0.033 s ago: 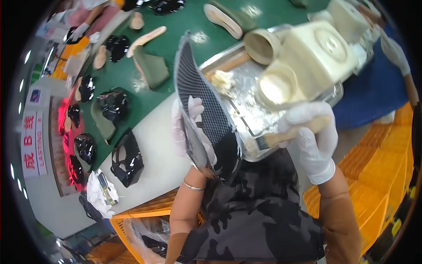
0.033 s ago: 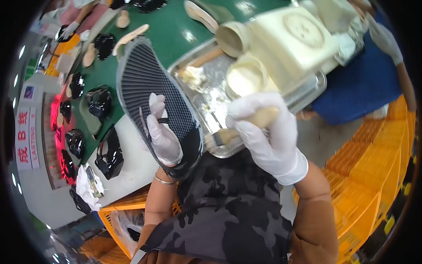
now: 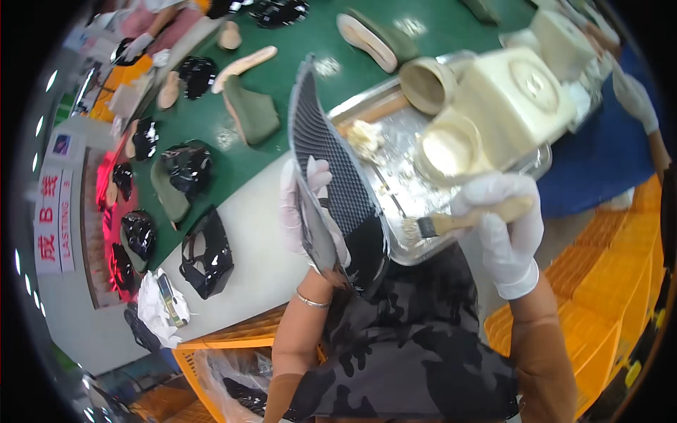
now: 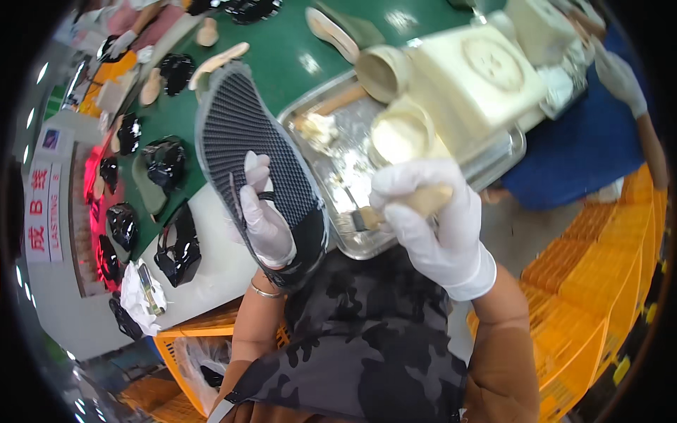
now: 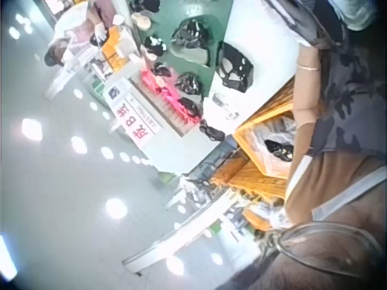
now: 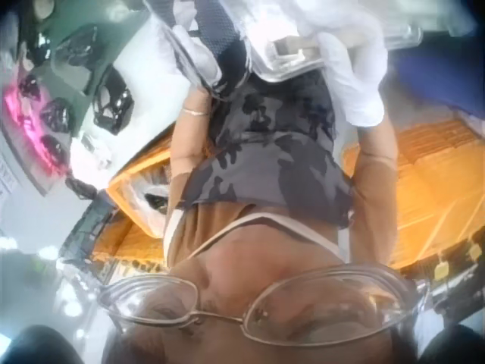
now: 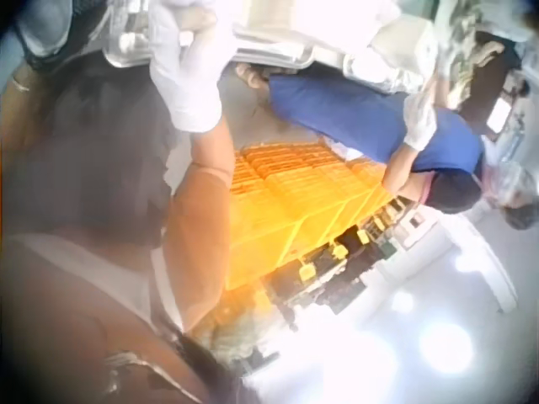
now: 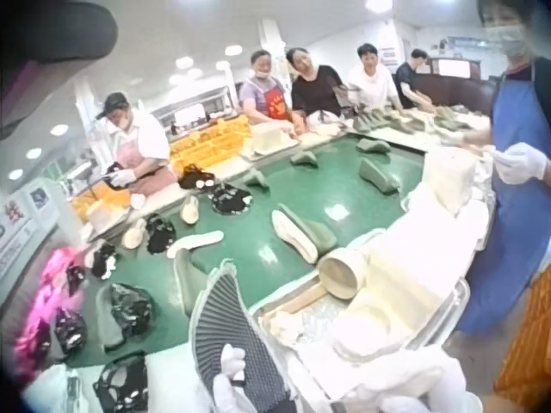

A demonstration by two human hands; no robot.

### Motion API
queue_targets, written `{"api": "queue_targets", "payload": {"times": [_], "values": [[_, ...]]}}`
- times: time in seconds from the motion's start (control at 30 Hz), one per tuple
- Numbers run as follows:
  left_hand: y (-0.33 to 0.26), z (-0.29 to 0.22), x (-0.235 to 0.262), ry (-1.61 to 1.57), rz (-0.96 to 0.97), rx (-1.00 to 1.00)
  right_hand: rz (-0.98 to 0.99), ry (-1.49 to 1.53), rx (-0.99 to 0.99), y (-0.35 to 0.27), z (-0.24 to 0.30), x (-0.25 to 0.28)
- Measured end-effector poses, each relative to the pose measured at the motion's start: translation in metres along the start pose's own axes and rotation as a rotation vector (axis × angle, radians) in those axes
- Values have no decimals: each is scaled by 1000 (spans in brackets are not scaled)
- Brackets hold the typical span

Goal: The person applies a white adhesive to the inner lining of shoe uppers using a brush. They repeatedly dip the brush into a container of glue and coat the interior of the shoe parts, which are placed on a green workbench. The person handles the shoe parts one at a time, applying the glue to the edges and inner surfaces.

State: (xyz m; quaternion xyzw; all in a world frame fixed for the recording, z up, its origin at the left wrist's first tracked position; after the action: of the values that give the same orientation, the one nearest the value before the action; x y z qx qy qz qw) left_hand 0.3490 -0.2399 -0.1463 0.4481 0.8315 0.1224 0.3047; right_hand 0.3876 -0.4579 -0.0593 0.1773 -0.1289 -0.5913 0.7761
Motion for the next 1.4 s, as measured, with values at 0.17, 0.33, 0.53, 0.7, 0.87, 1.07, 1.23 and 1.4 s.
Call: {"api": "queue_targets", "payload": {"times": [0.17,0.33,0.53,0.7,0.87,1.07,1.23,1.4], "values": [[26,-40,-15,-14,-86,-186,605,-789,320,6,26,-43],[38,-53,-13,-38,-222,-267,716,-1023,531,2,40,-74],[27,-39,13,-157,-111,391,549,-1145,699,10,39,-73],[18,-34,-3,-953,-17,477,630,-1152,637,6,36,-82],[18,-41,6,-950,238,90,293,-828,573,30,60,-47],[2,-44,11,-802,290,-26,169,-294,416,41,54,-41],[-3,-36,18,-648,311,-168,275,-510,488,36,53,-49],[-14,-24,31,-654,303,-163,420,-410,314,26,59,-41]]}}
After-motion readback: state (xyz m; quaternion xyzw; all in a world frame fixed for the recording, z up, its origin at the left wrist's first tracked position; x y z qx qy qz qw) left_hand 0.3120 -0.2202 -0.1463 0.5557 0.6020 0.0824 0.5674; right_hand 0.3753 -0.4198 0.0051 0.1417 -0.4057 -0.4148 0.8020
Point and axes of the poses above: each hand's wrist, its own y-axis towards the middle knuckle, its own x-axis out of the back of the hand, z = x × y, the point moved 5 cm from there along y, towards the middle knuckle, and after that the axes turned 14 degrees about -y, right-handed, at the moved point
